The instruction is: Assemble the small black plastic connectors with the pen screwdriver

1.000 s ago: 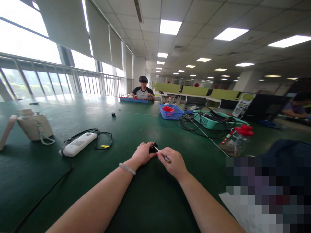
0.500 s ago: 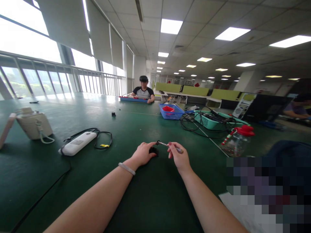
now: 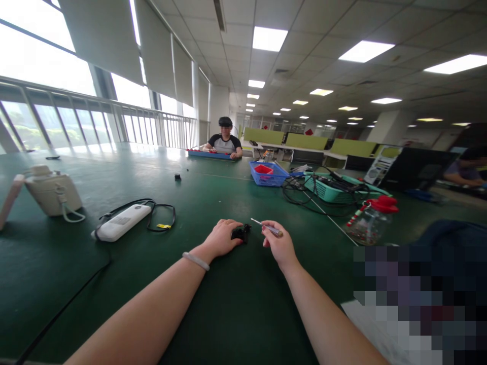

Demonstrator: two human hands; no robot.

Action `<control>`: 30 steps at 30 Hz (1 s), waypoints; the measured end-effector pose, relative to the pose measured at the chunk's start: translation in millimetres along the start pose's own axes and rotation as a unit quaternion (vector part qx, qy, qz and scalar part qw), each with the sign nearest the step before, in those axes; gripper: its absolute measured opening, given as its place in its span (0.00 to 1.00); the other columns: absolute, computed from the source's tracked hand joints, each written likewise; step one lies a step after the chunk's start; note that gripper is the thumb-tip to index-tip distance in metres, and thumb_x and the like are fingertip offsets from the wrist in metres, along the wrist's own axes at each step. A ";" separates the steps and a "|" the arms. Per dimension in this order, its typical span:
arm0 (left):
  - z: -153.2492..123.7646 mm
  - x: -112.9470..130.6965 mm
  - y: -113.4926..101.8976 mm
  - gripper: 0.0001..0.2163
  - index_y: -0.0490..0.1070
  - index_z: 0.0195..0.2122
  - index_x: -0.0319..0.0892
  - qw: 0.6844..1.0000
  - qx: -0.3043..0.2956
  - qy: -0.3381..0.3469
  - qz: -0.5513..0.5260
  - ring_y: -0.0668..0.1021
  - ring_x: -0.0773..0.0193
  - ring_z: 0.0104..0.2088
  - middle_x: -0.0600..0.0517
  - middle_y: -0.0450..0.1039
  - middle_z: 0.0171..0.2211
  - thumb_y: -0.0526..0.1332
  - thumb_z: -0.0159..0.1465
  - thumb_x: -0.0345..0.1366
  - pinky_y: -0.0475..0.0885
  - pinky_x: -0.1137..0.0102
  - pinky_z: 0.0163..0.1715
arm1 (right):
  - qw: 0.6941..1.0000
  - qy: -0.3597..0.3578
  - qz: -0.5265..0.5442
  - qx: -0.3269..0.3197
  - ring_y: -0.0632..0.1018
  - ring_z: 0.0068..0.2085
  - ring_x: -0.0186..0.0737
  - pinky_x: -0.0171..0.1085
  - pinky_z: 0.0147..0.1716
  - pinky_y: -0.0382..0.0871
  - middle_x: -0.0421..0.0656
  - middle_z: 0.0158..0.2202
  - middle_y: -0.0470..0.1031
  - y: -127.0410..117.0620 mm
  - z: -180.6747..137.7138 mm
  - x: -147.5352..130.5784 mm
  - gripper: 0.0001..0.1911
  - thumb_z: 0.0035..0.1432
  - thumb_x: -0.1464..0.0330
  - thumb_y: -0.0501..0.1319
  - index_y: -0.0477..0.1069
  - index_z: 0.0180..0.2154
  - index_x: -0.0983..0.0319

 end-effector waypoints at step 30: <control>-1.3 -1.0 -2.1 0.23 0.74 0.53 0.49 0.999 -0.034 0.018 -0.023 0.73 0.51 0.52 0.51 0.78 0.49 0.69 0.55 0.40 0.68 0.61 0.54 | 0.985 -0.074 -0.136 -0.080 0.69 0.20 0.36 0.35 0.23 0.63 0.36 0.19 0.66 0.4 -7.3 -6.5 0.21 0.63 0.51 0.54 0.71 0.31 0.60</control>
Point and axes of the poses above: each hand's wrist, its own z-axis towards the middle knuckle, its own y-axis out of the palm, x = y × z, the point moved 1 cm from there along z, towards the middle knuckle
